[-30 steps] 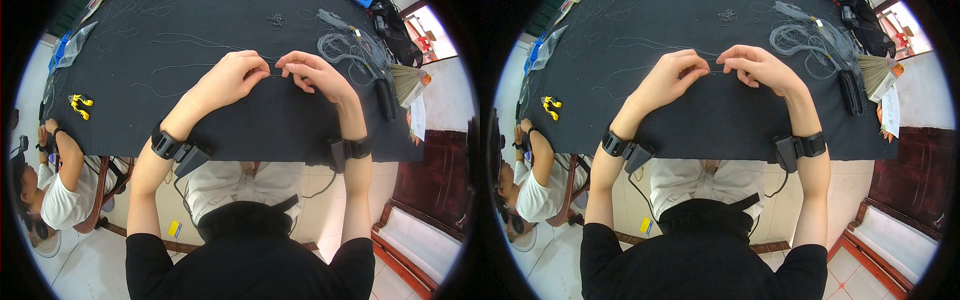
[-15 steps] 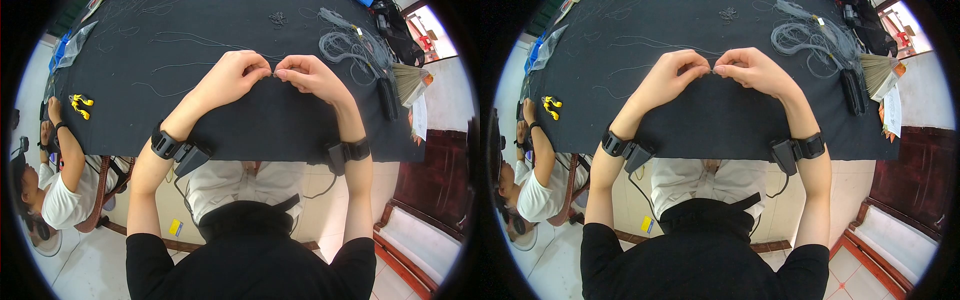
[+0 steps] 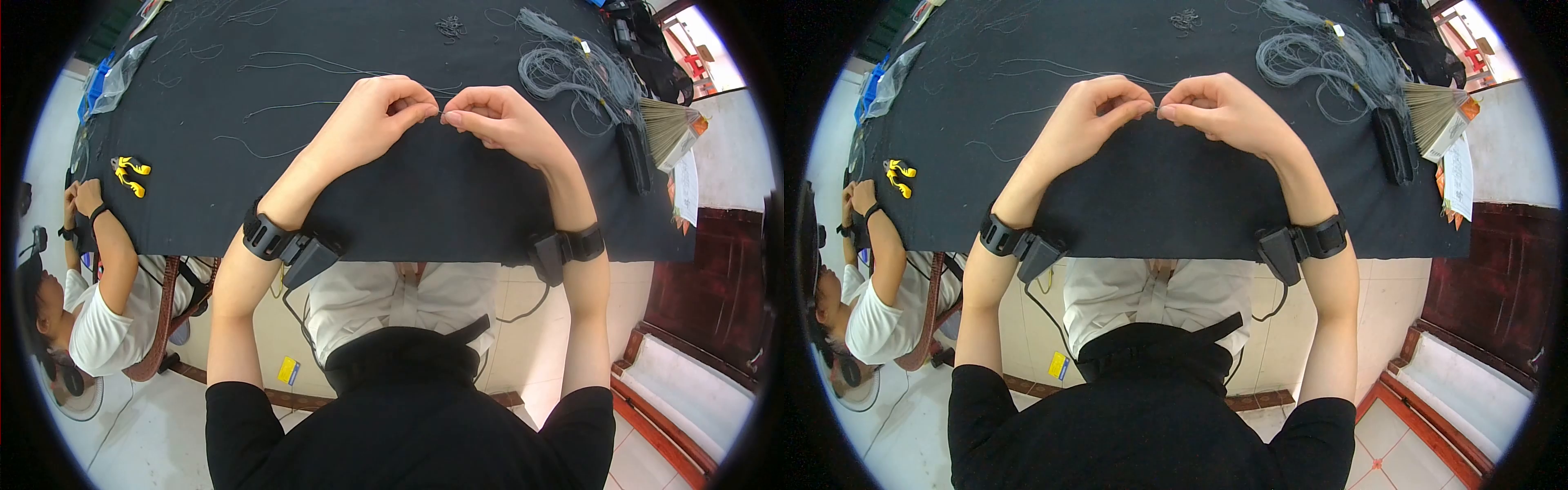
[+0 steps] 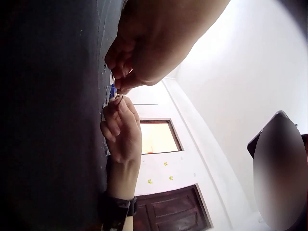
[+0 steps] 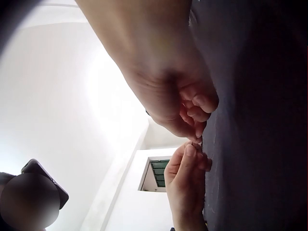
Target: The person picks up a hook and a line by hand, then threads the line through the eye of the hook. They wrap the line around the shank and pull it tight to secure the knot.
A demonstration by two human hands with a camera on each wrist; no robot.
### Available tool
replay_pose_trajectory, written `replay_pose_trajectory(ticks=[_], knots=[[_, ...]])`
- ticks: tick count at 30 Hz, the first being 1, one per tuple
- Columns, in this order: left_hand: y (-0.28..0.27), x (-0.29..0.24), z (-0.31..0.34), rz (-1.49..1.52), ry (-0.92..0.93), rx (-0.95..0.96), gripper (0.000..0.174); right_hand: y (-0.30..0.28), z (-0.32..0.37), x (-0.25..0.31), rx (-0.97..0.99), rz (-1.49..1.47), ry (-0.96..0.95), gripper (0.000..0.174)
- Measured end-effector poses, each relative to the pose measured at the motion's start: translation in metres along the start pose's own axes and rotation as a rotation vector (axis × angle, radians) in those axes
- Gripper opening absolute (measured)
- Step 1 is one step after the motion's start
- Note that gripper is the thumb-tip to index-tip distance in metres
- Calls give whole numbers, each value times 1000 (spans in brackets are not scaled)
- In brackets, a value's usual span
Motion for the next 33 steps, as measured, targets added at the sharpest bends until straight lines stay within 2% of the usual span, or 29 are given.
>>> replay_pose_trajectory(ticks=[6,12,15,18,25,33], knots=[[1,4,-2,-7,-22,17,16,-2,0,-1,-5,-62,27,21],[-2,0,-1,44,72,-53,14,-2,0,-3,-6,-131,33,20],[1,2,0,-32,13,19,18,-1,1,-3,2,-142,40,21],[-2,-6,2,-45,97,-40,20,0,1,-2,14,-153,48,21],[3,1,-1,-6,-3,57,19,2,1,-3,37,-170,50,21],[1,3,-1,-5,-19,20,15,1,1,-2,24,-159,54,23]])
Point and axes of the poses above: each hand's wrist, its own z-axis away from the middle knuckle, its own y-axis out of the palm, x = y × z, the point moved 9 cm from there along -z, towards the middle knuckle, and after that the axes turned 7 degrees about -y, right-handed, at the moved point
